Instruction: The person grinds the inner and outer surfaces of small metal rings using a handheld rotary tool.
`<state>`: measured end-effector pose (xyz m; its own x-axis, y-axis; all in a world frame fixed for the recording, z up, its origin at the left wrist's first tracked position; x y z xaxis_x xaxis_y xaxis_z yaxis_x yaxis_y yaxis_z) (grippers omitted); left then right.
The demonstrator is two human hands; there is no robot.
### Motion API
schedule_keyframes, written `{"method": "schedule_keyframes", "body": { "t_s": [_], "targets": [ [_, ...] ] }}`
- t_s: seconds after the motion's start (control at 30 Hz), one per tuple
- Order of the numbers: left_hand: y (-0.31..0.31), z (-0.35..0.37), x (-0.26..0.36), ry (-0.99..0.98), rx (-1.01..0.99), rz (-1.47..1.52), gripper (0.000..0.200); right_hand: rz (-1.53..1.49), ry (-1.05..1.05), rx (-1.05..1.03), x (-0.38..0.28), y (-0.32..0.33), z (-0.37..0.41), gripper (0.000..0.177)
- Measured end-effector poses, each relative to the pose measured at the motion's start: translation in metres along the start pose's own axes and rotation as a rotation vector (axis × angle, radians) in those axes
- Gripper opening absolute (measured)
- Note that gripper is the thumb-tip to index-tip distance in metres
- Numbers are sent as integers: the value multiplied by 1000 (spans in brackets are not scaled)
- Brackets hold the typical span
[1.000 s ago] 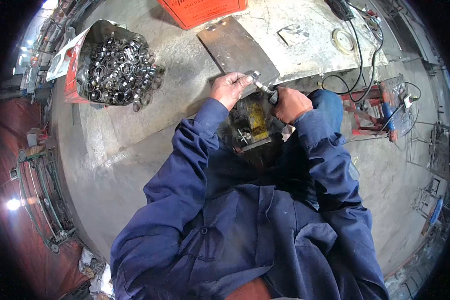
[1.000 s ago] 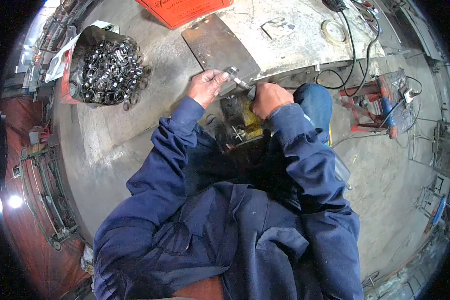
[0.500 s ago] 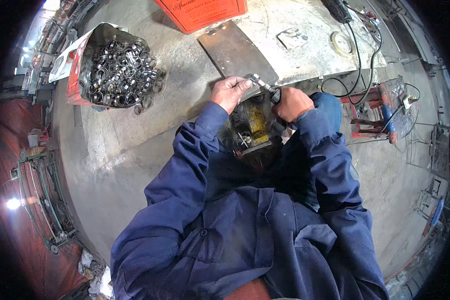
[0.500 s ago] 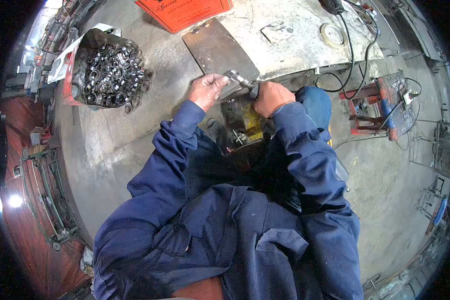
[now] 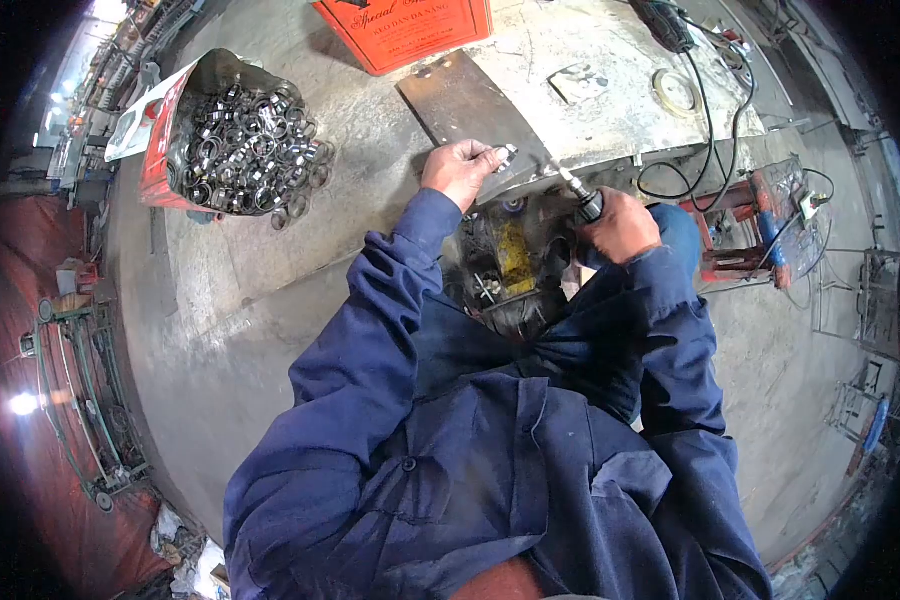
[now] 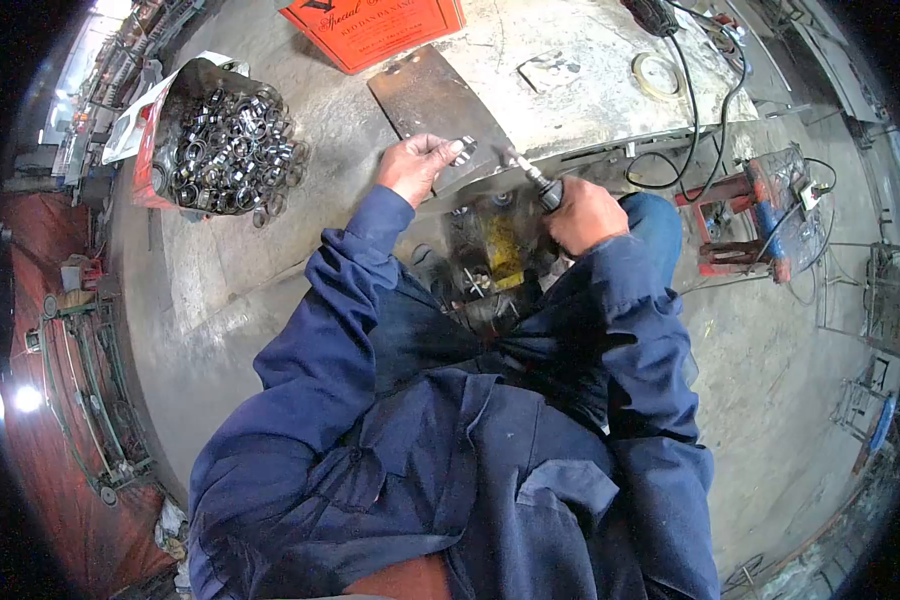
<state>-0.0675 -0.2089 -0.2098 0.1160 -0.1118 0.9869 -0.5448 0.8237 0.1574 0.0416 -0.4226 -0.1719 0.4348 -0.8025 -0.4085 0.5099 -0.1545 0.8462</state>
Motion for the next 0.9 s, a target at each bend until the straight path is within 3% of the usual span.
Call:
{"method": "schedule_keyframes", "body": {
  "t_s": [0.07,0.2,0.27,0.33,0.37,0.4,0.47,0.57,0.63,0.67,0.73,0.77,0.9],
  "targets": [
    [0,-3,10,13,-15,-159,28,-30,-20,19,7,2,0,31],
    [6,-21,28,-66,-109,-185,29,-52,-14,55,15,-1,-2,34],
    [24,-43,87,-104,-118,-318,27,-37,-15,29,11,-1,-5,36],
    [56,-91,120,-226,-14,9,27,-65,1,7,5,3,-3,38],
    [73,-95,160,-344,77,-84,27,-71,8,14,3,5,-2,38],
    [97,-106,184,-369,115,-110,39,-75,15,9,3,4,-2,39],
    [143,-119,210,-653,339,-174,29,-69,60,149,0,5,6,38],
    [199,-91,204,-589,312,-364,30,-80,57,54,7,1,-3,37],
    [205,-38,181,-389,312,-892,47,-115,36,18,10,3,-2,35],
    [215,-29,145,-443,351,-1003,50,-120,39,10,9,2,-3,35],
    [233,-7,62,-161,254,-966,31,-84,56,55,9,2,-3,32],
    [234,3,30,-59,228,-1161,23,-82,57,52,10,1,-5,33],
    [235,39,-64,-126,236,-1214,22,-62,70,86,2,3,-3,35]
  ]
}}
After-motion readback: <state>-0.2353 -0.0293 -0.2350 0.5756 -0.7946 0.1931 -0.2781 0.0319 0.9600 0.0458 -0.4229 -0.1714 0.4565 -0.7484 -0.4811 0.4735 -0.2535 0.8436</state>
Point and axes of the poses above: each hand's wrist, its own z-axis away from the middle knuckle, its own y-axis out of the back of the hand, x = y × z, the point moved 2 cm from there along -z, towards the middle knuckle, and after that the axes turned 9 degrees about -y, right-handed, at the moved point
